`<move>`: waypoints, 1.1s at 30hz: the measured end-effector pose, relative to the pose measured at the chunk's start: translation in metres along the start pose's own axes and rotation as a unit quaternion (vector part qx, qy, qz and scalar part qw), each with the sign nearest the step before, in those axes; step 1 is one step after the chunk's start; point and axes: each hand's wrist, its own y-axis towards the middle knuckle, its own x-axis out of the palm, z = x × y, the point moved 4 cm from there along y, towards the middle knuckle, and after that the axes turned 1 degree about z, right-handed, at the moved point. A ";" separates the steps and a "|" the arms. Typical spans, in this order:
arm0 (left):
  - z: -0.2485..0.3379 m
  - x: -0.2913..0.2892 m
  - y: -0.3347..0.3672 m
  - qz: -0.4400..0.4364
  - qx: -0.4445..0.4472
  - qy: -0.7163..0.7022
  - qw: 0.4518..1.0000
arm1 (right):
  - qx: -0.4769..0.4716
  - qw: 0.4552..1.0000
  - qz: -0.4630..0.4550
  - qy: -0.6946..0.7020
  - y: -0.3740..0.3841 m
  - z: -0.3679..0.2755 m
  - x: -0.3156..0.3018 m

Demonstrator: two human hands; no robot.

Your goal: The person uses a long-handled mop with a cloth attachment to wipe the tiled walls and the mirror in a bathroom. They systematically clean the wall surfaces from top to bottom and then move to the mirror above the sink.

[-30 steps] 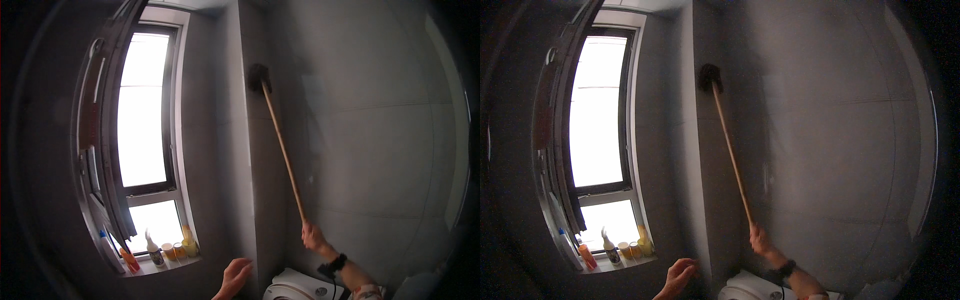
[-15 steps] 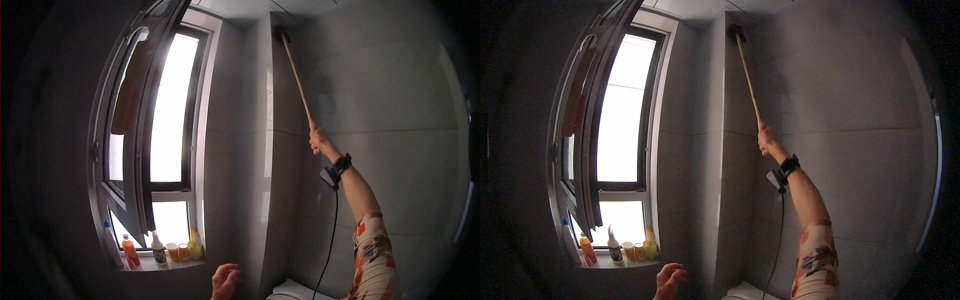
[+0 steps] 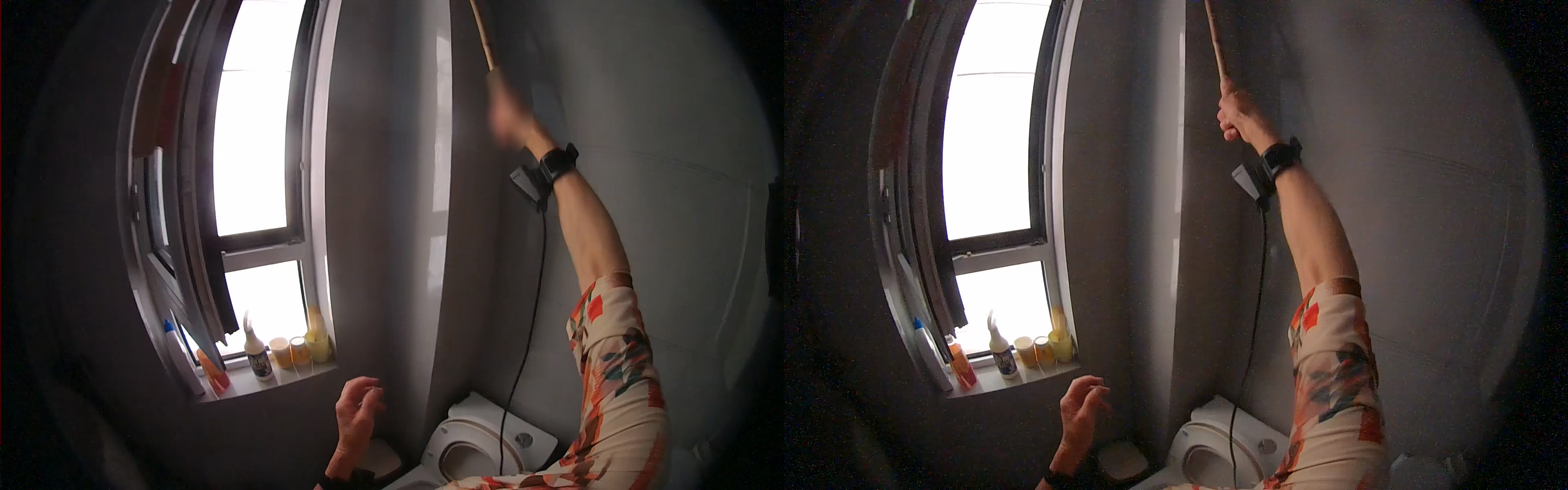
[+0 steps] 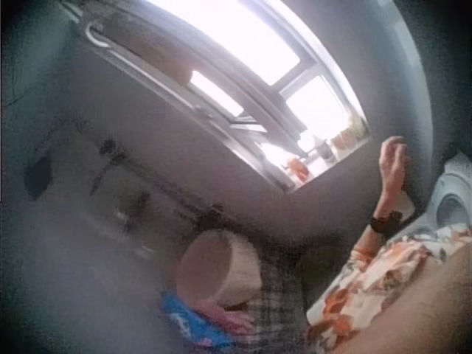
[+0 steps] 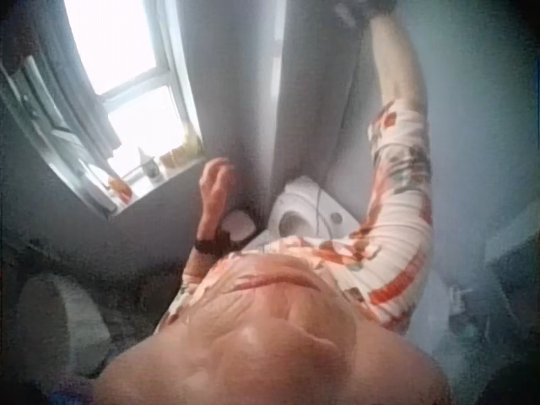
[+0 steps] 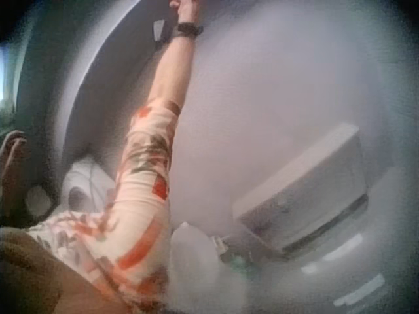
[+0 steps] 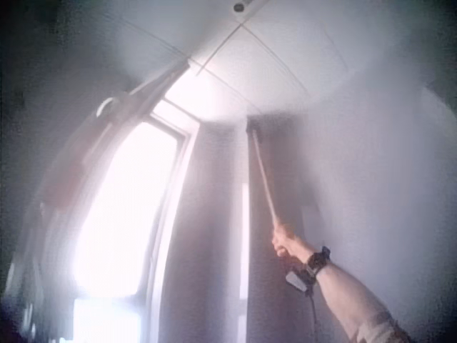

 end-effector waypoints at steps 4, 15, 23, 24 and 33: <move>-0.002 0.003 -0.001 -0.019 0.004 0.020 1.000 | 0.054 0.998 0.039 -0.019 -0.052 0.058 0.015; -0.022 0.068 0.066 -0.100 0.041 0.104 0.989 | 0.148 0.983 0.013 0.106 -0.330 0.277 0.101; -0.041 0.182 0.133 -0.249 0.014 0.048 0.967 | 0.059 0.996 -0.009 -0.072 -0.466 0.298 0.123; -0.042 0.191 0.139 -0.235 0.005 0.051 0.971 | 0.087 0.995 -0.016 -0.056 -0.472 0.298 0.123; -0.067 0.193 0.123 -0.108 -0.070 0.055 0.990 | -0.054 0.972 -0.020 -0.229 -0.538 0.316 0.121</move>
